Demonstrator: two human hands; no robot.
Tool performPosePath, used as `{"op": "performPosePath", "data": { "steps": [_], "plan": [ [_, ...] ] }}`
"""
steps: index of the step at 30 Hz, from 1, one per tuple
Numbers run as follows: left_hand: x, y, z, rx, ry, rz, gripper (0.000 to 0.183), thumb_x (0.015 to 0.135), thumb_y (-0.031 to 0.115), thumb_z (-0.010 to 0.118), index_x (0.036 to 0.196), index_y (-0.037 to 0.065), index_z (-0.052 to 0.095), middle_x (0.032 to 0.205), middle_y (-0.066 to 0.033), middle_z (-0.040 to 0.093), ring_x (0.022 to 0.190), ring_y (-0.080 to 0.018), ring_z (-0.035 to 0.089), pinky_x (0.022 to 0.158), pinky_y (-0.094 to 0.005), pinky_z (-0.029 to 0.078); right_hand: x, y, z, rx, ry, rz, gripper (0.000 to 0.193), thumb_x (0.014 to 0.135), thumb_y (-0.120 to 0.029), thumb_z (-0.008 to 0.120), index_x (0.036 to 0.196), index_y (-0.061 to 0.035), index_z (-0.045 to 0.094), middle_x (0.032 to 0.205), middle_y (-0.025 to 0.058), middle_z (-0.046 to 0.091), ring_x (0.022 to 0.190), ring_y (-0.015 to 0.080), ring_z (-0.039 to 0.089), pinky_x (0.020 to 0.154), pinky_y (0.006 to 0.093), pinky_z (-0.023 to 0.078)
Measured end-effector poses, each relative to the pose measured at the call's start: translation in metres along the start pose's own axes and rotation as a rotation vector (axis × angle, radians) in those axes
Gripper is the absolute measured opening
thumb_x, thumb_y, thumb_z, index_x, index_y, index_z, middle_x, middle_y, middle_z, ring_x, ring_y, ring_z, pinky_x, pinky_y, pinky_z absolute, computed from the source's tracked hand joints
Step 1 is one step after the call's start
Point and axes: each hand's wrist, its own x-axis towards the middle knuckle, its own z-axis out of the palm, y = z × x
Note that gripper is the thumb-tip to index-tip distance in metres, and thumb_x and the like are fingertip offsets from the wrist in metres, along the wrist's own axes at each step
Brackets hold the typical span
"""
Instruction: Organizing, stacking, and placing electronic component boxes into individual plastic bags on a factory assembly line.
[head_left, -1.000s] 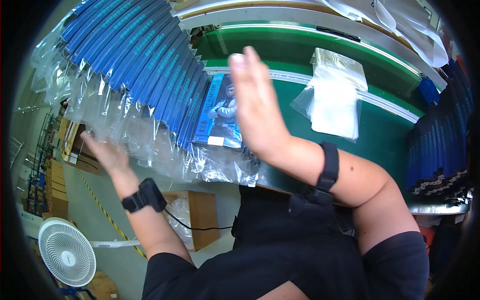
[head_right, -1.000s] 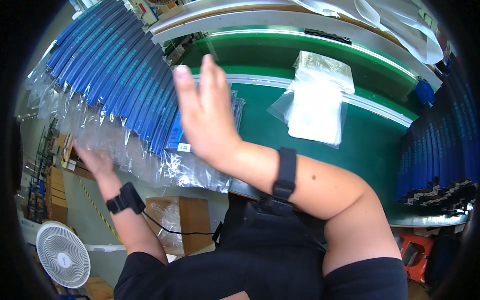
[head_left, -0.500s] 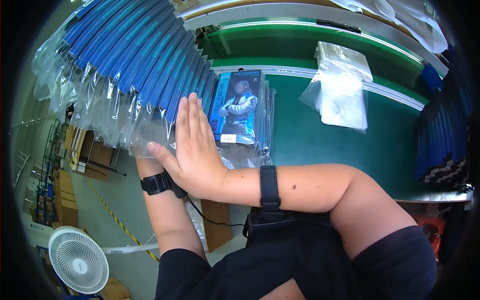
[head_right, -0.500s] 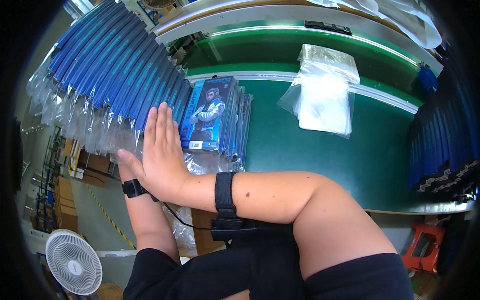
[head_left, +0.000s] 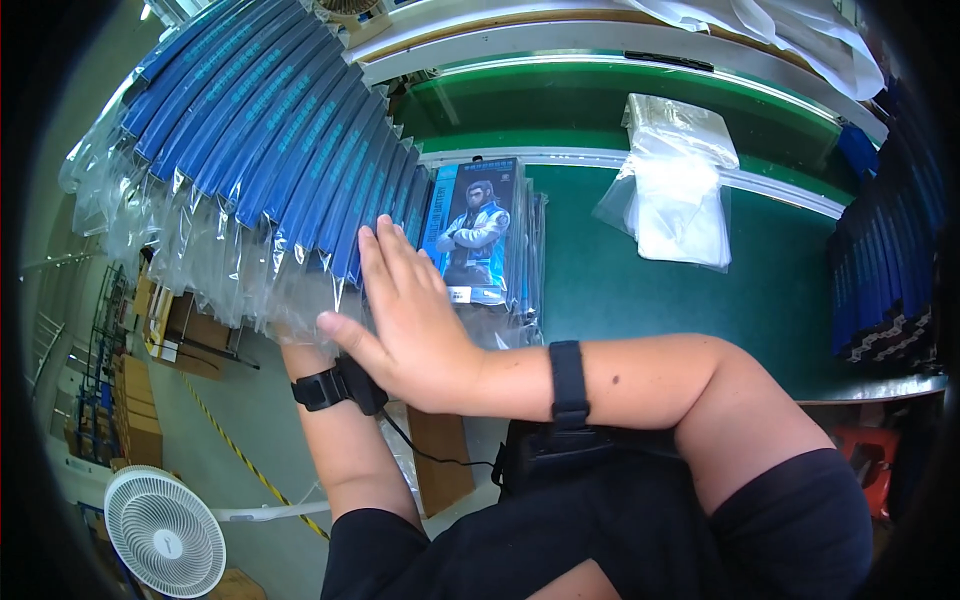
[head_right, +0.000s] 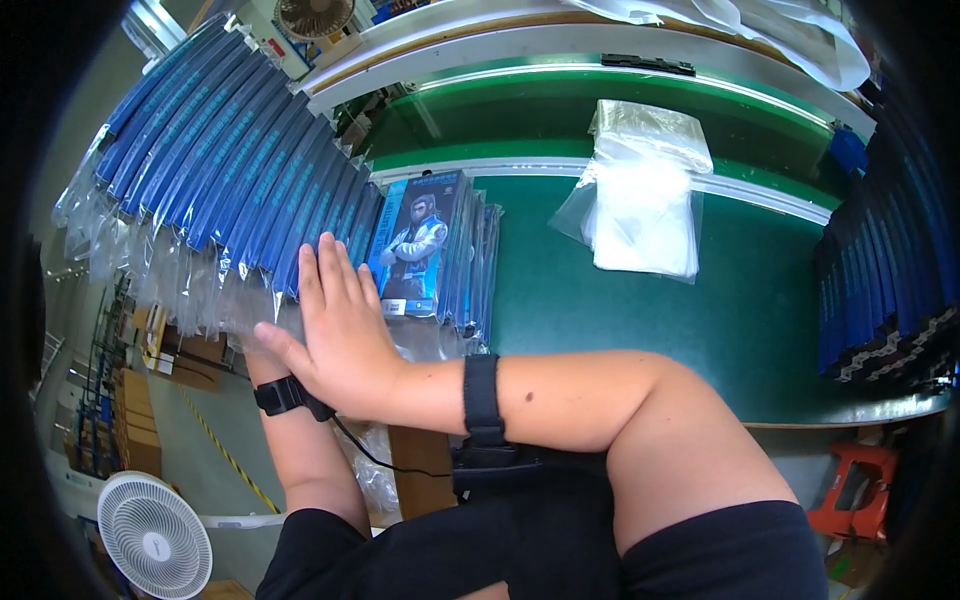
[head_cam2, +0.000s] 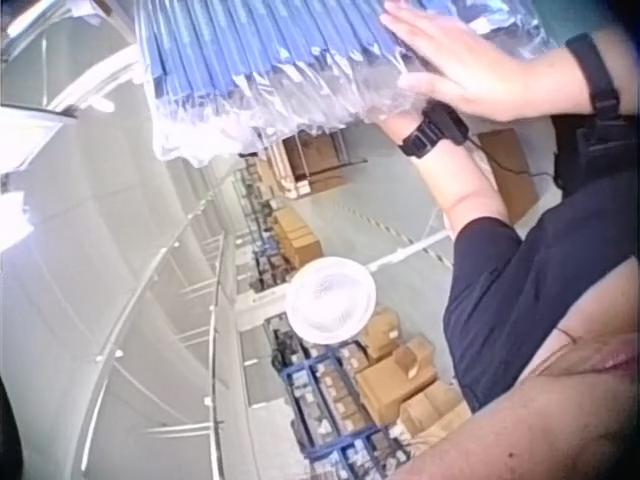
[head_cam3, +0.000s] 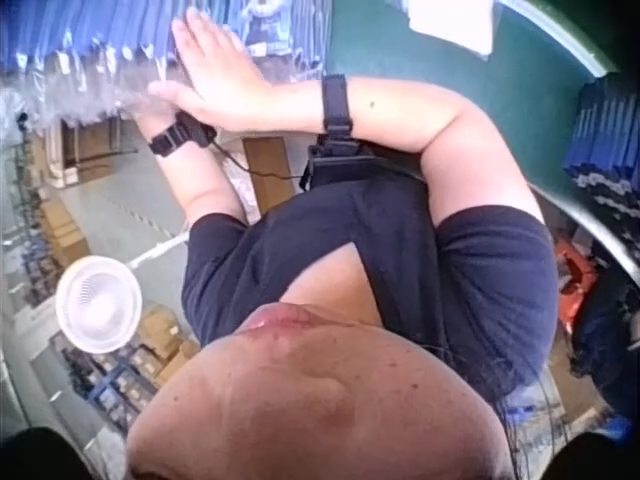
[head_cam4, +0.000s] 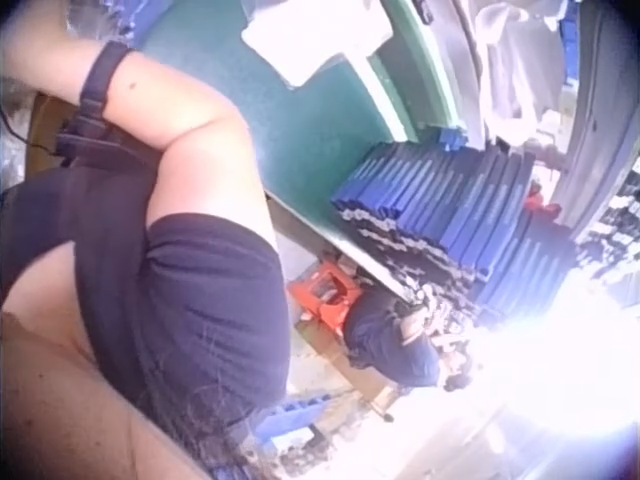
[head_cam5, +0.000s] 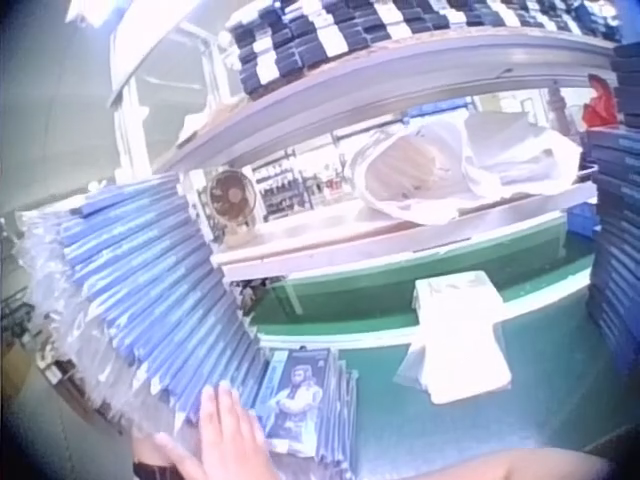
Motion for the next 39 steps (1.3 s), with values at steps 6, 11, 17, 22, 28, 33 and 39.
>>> {"op": "performPosePath", "data": {
  "steps": [6,11,17,22,28,33,39],
  "plan": [
    [0.002,0.001,-0.007,-0.032,0.019,0.026,0.073,0.092,0.062,0.024,0.14,0.006,0.03,0.138,-0.0126,0.038,0.126,-0.0277,0.035,0.106,-0.0412,0.025,0.095,0.043,-0.06,0.349,0.112,0.175,0.075,0.093,-0.054,0.034,0.128,0.0119,0.037,0.131,0.0329,0.038,0.127,0.0418,0.033,0.106,0.0451,0.025],
    [-0.024,-0.003,-0.014,-0.057,0.031,0.035,0.073,0.092,0.062,0.024,0.14,0.007,0.03,0.138,-0.0125,0.038,0.126,-0.0276,0.036,0.106,-0.0409,0.026,0.159,0.092,-0.088,0.591,-0.33,0.617,0.093,0.084,-0.074,0.02,0.137,0.002,0.034,0.14,0.0224,0.035,0.133,0.0309,0.029,0.107,0.0491,0.019],
    [-0.039,-0.044,-0.018,-0.056,0.067,-0.003,0.072,0.092,0.062,0.021,0.14,0.008,0.028,0.137,-0.0118,0.038,0.125,-0.0271,0.036,0.104,-0.0404,0.029,0.172,0.11,-0.059,0.582,-0.67,0.546,0.1,0.081,-0.076,0.007,0.143,0.0024,0.017,0.148,0.0253,0.016,0.14,0.034,0.01,0.111,0.0468,0.006],
    [-0.05,-0.032,0.008,-0.183,0.208,-0.199,0.067,0.093,0.058,0.025,0.136,0.008,0.035,0.137,-0.0106,0.039,0.128,-0.0242,0.034,0.106,-0.0399,0.028,0.158,0.105,-0.051,0.65,-0.609,0.402,0.094,0.085,-0.073,0.012,0.143,-0.0004,0.018,0.147,0.0239,0.02,0.138,0.0296,0.018,0.112,0.0375,0.013],
    [-0.013,-0.139,-0.087,-0.463,0.075,-0.332,0.062,0.093,0.056,0.034,0.132,0.009,0.043,0.138,-0.0086,0.04,0.128,-0.0204,0.035,0.107,-0.0396,0.028,0.14,0.094,-0.041,0.754,-0.409,0.279,0.093,0.085,-0.073,0.017,0.145,-0.0029,0.01,0.148,0.0212,0.019,0.136,0.0296,0.022,0.111,0.0371,0.016],
    [0.045,-0.236,-0.207,-0.762,-0.196,-0.382,0.065,0.092,0.058,0.034,0.135,0.009,0.04,0.138,-0.0086,0.039,0.127,-0.0199,0.035,0.107,-0.0396,0.027,0.141,0.099,-0.021,0.774,-0.273,0.222,0.088,0.087,-0.07,0.018,0.146,-0.0041,0.009,0.149,0.0198,0.016,0.135,0.0306,0.024,0.11,0.0371,0.017],
    [-0.006,-0.086,-0.08,-0.517,-0.033,-0.124,0.077,0.088,0.064,0.035,0.139,0.006,0.032,0.141,-0.0123,0.035,0.125,-0.0275,0.038,0.106,-0.0445,0.029,0.154,0.108,-0.054,0.753,-0.188,0.121,0.09,0.088,-0.069,0.019,0.144,0.0013,0.012,0.148,0.0219,0.017,0.138,0.0295,0.017,0.111,0.0377,0.014]
  ]
}}
